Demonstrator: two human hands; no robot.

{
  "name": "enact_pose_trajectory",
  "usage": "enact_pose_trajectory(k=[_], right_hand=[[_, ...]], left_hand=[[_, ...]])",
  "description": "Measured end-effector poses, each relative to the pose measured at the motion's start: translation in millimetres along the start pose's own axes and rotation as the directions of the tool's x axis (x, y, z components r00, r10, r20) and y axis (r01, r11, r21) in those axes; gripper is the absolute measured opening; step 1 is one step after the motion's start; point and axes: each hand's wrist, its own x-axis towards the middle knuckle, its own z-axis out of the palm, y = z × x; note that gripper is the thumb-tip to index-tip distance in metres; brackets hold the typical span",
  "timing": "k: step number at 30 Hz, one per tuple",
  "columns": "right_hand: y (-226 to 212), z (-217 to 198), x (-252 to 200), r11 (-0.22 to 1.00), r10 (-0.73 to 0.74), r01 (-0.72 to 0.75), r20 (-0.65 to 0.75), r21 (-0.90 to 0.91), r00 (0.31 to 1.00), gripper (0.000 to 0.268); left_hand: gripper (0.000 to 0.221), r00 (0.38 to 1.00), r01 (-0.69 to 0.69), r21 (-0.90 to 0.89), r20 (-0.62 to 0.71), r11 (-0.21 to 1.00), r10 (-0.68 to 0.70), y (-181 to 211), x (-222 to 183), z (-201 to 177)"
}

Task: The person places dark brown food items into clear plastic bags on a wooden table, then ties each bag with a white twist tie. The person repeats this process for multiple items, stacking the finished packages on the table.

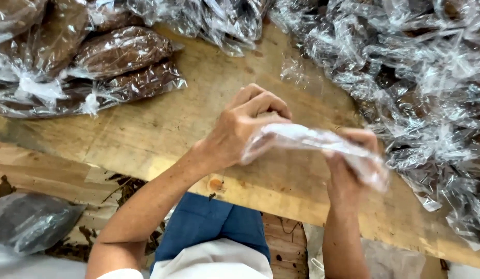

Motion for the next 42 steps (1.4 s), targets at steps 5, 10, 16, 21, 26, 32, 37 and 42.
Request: enact_pose_trajectory(k=[5,10,16,21,26,32,37,42], right_hand=[[-40.3,-36.9,-89.5,0.911,0.377,-0.413,0.387,0.013,0.842,0.038],[-97.9,0.7,-71.6,0.970,-0.233,0.212,0.693,0.118,0.682,0.017],[-75.8,5.1,-62.8,0.930,-0.303,0.333,0.831,0.152,0.467,0.092],[-45.5,52.8,-73.0,0.914,-0.165,0.403,0.948,0.042,0.274,0.085],[-38.8,64.0,-86.2,0.879,-0.145,0.472,0.908,-0.064,0.394,0.057],[-38.3,66.7,-87.9,0.891,-0.083,0.441,0.917,-0.107,0.390,0.058],[-50.1,63.6,-82.3,0.870,-0.020,0.466,0.933,-0.160,0.359,0.069],[-70.0,62.4,-63.5,0.881,-0.049,0.464,0.958,-0.092,0.284,0.083]], left_hand=[[0.035,0.966,-0.241,0.303,0.164,0.922,0.198,59.5,-69.0,-16.2],[0.022,0.982,-0.067,0.064,0.183,0.996,0.055,97.8,-117.0,-14.4],[0.007,0.990,-0.124,0.064,0.077,0.990,0.119,95.6,-136.2,-9.8],[0.024,0.985,-0.167,0.018,0.045,0.986,0.166,91.5,-130.4,-13.9],[0.015,0.979,-0.169,0.081,0.126,0.982,0.158,89.5,-137.2,-23.6],[0.020,0.968,-0.213,0.057,0.147,0.975,0.203,91.3,-147.1,-23.7],[0.024,0.970,-0.189,0.093,0.170,0.978,0.171,96.1,-136.7,-29.0],[0.028,0.978,-0.166,0.087,0.139,0.982,0.153,102.6,-127.9,-30.4]])
